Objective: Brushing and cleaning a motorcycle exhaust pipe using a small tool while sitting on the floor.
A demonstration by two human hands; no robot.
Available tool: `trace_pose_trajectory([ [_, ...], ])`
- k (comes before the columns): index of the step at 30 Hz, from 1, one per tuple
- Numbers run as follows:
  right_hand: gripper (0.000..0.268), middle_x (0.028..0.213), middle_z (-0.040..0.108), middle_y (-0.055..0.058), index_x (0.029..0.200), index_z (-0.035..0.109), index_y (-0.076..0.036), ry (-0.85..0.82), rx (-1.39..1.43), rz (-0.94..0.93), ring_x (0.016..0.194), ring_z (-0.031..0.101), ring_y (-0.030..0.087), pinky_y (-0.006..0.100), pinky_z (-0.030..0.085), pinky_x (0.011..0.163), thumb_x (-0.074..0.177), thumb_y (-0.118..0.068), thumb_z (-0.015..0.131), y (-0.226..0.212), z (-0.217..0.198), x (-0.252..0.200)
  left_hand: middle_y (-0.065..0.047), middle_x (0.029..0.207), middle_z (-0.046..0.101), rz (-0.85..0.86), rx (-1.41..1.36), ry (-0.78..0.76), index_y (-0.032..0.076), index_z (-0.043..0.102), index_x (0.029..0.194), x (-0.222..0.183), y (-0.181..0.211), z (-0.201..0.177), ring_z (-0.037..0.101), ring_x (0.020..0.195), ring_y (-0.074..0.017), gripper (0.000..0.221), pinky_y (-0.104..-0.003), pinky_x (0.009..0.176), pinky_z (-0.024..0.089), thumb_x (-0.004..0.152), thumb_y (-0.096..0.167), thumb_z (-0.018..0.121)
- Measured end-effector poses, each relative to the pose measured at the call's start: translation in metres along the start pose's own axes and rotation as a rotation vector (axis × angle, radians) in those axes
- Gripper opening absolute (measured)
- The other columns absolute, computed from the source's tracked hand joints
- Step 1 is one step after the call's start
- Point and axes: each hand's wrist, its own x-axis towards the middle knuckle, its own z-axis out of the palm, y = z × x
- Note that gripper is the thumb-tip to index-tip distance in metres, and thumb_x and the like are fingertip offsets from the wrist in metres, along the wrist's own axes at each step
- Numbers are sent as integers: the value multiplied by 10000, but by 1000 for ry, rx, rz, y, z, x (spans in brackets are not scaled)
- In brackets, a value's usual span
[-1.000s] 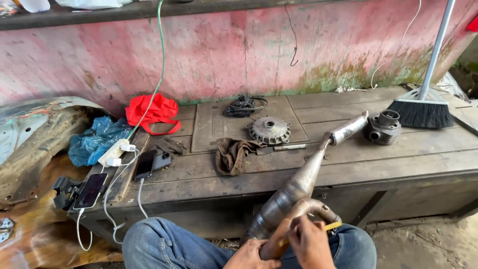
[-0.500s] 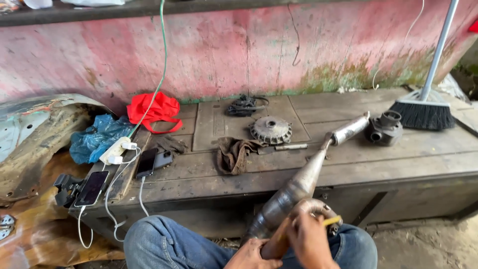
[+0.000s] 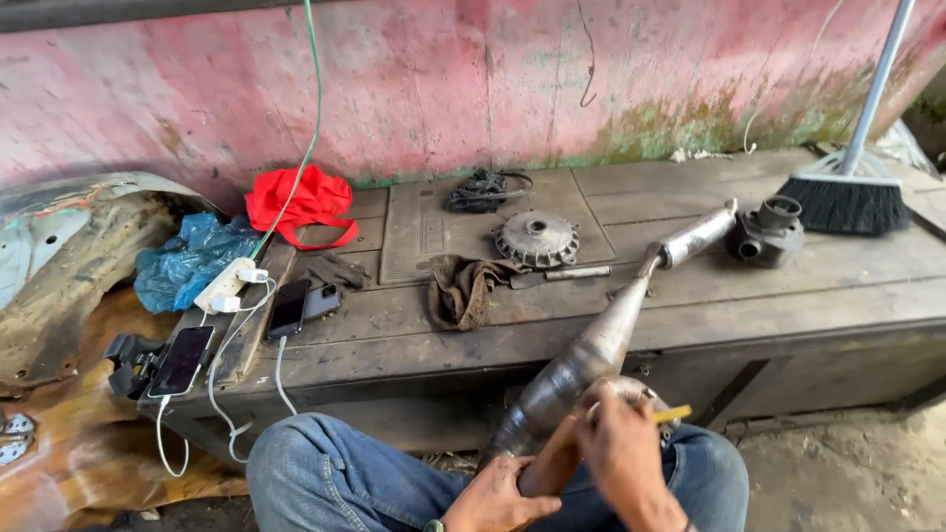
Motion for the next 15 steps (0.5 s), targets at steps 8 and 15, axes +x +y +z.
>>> trace_pose_trajectory([
  [8,207,708,778,-31,971,580,-157,-82,-13,50,740,726,303,456,442,933,836,-295,655,24,16,-6,88,934,626,-109,-58,-56,168,697,1050,-8,10,-4,563,874,-35,522,-270,753,417,771,609,677],
  [15,211,709,789,18,1013,541,-154,-298,27,341,786,717,345,356,399,976,905,-329,587,36,5,20,36,845,548,-78,-76,-120,126,600,915,3,4,-8,521,773,-104,636,-339,681,305,781,748,577],
])
